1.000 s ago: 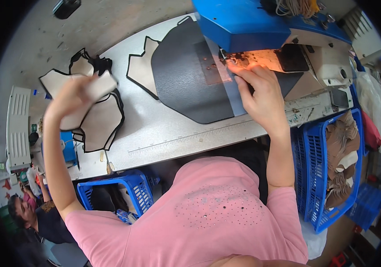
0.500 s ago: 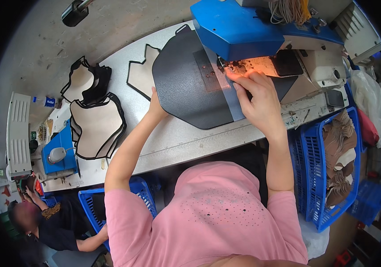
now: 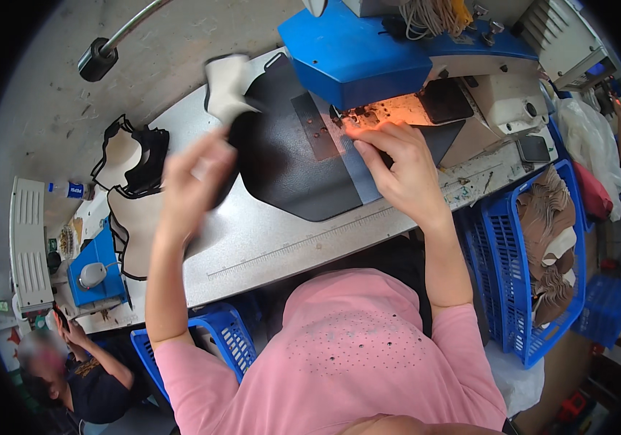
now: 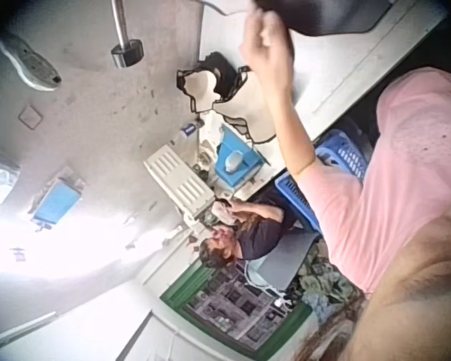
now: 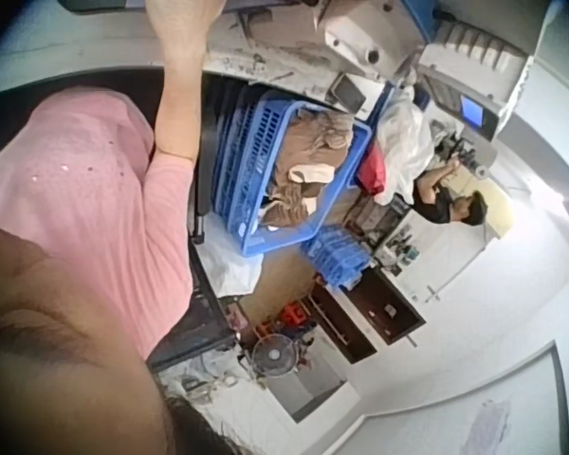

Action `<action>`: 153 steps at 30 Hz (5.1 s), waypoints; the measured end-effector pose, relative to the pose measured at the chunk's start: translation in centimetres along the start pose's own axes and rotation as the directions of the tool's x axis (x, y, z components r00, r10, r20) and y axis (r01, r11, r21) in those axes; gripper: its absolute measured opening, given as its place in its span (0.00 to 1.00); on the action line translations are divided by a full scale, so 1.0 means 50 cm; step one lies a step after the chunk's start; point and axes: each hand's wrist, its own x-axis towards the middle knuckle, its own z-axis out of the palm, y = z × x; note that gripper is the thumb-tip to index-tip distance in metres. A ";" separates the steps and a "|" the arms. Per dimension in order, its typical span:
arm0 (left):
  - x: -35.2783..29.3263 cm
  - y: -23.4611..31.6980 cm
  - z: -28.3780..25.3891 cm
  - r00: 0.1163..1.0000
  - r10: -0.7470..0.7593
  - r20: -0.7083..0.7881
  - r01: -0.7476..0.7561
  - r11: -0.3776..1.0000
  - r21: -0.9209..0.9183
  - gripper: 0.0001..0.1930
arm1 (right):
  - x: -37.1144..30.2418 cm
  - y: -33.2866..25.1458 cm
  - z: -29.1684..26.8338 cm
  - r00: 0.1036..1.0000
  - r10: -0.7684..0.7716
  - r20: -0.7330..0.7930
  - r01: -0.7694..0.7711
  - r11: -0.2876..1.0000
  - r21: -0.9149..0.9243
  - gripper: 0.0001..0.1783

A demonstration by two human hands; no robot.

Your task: The person sews the edges of multiple beige fabric pieces with black trim using a sewing machine. They feed each piece through the machine one by one, guiding the fabric with both hands. After sewing, the person stacks the finished pieces and secures the stack with a rubber band.

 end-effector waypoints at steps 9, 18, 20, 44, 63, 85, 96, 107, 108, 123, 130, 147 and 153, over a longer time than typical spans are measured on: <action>-0.066 0.062 0.166 0.877 0.448 0.175 -0.456 0.657 0.600 0.14 | -0.036 -0.057 -0.034 0.970 0.003 0.244 0.009 0.999 -0.048 0.11; -0.103 0.079 0.241 0.935 0.295 0.194 -0.330 0.532 0.780 0.28 | -0.024 -0.045 -0.030 0.994 0.016 0.104 -0.016 1.000 0.003 0.15; -0.104 0.079 0.245 0.935 0.302 0.185 -0.324 0.519 0.791 0.28 | -0.015 -0.042 -0.019 0.991 0.022 0.132 -0.012 0.997 -0.075 0.15; -0.004 0.101 0.194 0.916 0.268 0.297 -0.400 0.623 0.672 0.17 | 0.002 -0.018 -0.007 0.990 0.141 0.004 -0.141 0.990 0.024 0.09; 0.093 0.044 0.152 0.879 0.368 0.302 -0.475 0.726 0.497 0.12 | -0.002 -0.013 0.000 0.994 0.089 -0.068 -0.090 0.996 -0.008 0.10; 0.039 0.071 0.179 0.884 0.374 0.281 -0.465 0.637 0.615 0.13 | -0.015 -0.022 -0.019 0.998 0.051 -0.020 -0.049 0.991 0.128 0.07; 0.050 0.067 0.173 0.871 0.371 0.323 -0.490 0.709 0.507 0.13 | -0.019 -0.006 -0.004 0.995 0.035 -0.092 -0.030 0.998 0.060 0.10; 0.138 0.020 0.112 0.768 0.460 0.446 -0.637 0.620 0.458 0.12 | -0.021 -0.005 -0.004 0.993 0.055 -0.105 -0.044 0.994 0.098 0.10; 0.140 0.020 0.111 0.759 0.477 0.443 -0.650 0.602 0.464 0.12 | -0.021 -0.005 -0.005 0.993 0.054 -0.103 -0.043 0.994 0.102 0.10; 0.046 0.106 0.166 0.906 0.111 0.408 -0.338 0.769 0.542 0.16 | -0.017 -0.015 -0.019 0.999 -0.031 0.011 0.030 0.999 0.038 0.09; 0.083 0.127 0.150 0.823 -0.219 0.524 -0.149 0.807 0.571 0.20 | -0.012 -0.009 -0.011 1.000 0.002 0.000 -0.002 0.995 0.103 0.06; 0.208 -0.009 0.127 0.923 0.190 0.333 -0.312 0.878 0.362 0.08 | 0.006 -0.006 0.016 0.998 -0.059 0.023 0.061 0.994 -0.089 0.10; 0.249 -0.058 0.095 0.970 0.053 0.235 -0.186 0.785 0.591 0.15 | 0.005 -0.011 0.015 0.997 -0.039 0.065 0.048 0.989 -0.141 0.11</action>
